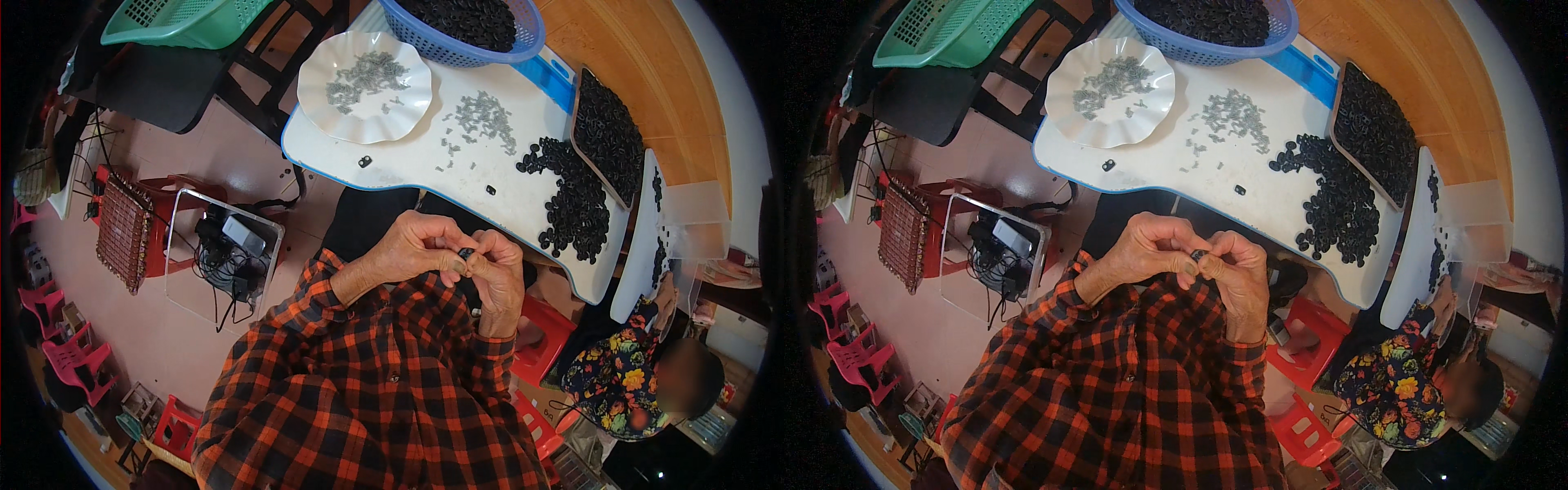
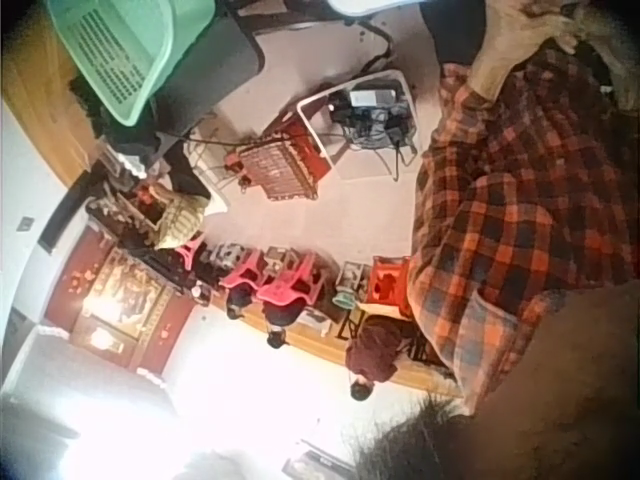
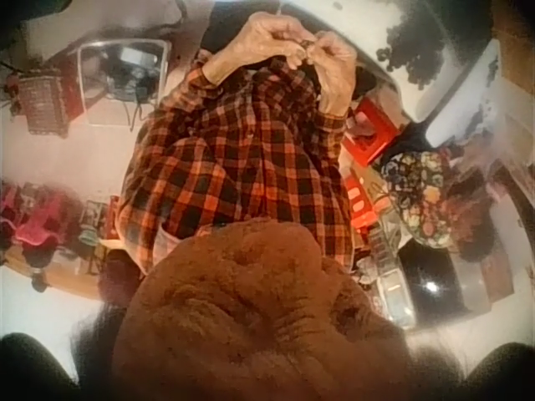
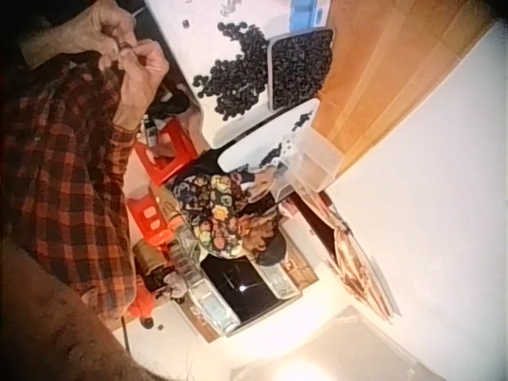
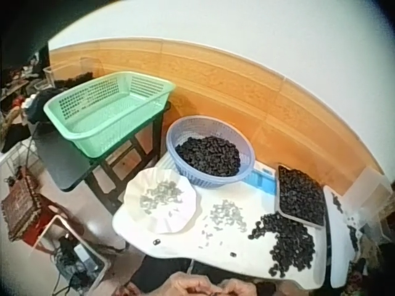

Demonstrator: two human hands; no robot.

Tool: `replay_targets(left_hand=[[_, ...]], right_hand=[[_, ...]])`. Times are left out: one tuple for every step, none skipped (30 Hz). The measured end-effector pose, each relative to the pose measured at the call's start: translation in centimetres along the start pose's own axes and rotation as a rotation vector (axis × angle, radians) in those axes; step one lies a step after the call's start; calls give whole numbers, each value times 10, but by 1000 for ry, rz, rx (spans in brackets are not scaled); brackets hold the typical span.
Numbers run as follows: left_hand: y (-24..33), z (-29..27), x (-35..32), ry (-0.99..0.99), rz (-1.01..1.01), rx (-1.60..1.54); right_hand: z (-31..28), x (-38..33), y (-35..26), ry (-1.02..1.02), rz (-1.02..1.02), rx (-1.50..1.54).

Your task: The person assembles small black plastic components by hand on a table.

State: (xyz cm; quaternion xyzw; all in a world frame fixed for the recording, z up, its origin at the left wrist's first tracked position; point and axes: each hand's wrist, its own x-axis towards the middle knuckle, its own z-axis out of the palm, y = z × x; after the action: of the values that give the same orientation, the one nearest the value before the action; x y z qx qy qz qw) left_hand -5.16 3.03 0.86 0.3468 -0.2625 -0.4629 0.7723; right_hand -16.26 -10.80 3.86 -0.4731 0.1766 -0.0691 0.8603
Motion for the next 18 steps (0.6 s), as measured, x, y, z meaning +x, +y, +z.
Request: replay_targets(left_hand=[[1, 1, 0, -9, 11, 15], [1, 1, 0, -16, 23, 30], [2, 1, 0, -16, 24, 30], [2, 2, 0, -10, 40, 75], [3, 2, -1, -6, 55, 120], [4, 3, -1, -7, 56, 121], [5, 5, 0, 6, 52, 114], [6, 6, 0, 18, 50, 106], [7, 6, 1, 16, 51, 107], [9, 6, 1, 15, 58, 127], [9, 6, 1, 18, 65, 149], [10, 6, 0, 18, 66, 151], [10, 7, 0, 25, 74, 119], [10, 7, 1, 27, 81, 85], [10, 7, 1, 23, 82, 88], [10, 7, 1, 27, 75, 86], [10, 6, 0, 33, 70, 87], [10, 6, -1, 32, 72, 92]], right_hand=[[0, 0, 0, -4, 2, 8], [0, 1, -1, -10, 5, 16], [0, 1, -1, -11, 5, 16], [0, 0, 0, -9, 1, 9], [0, 0, 1, -7, -5, 2], [0, 0, 1, -7, -6, 2], [0, 0, 0, -2, -7, 13], [-1, -1, 0, 3, -9, 22], [-1, -1, -1, 3, -11, 22], [-2, 0, -1, -3, -26, -3], [-2, 0, -1, -12, -38, -28], [-1, 0, -2, -14, -39, -27], [0, 0, -3, -5, -35, -28], [1, -1, -5, 8, -34, -30], [1, -2, -5, 8, -38, -30], [1, -2, -4, 5, -42, -36], [2, -2, -3, 0, -45, -41], [3, -2, -3, -4, -49, -38]])
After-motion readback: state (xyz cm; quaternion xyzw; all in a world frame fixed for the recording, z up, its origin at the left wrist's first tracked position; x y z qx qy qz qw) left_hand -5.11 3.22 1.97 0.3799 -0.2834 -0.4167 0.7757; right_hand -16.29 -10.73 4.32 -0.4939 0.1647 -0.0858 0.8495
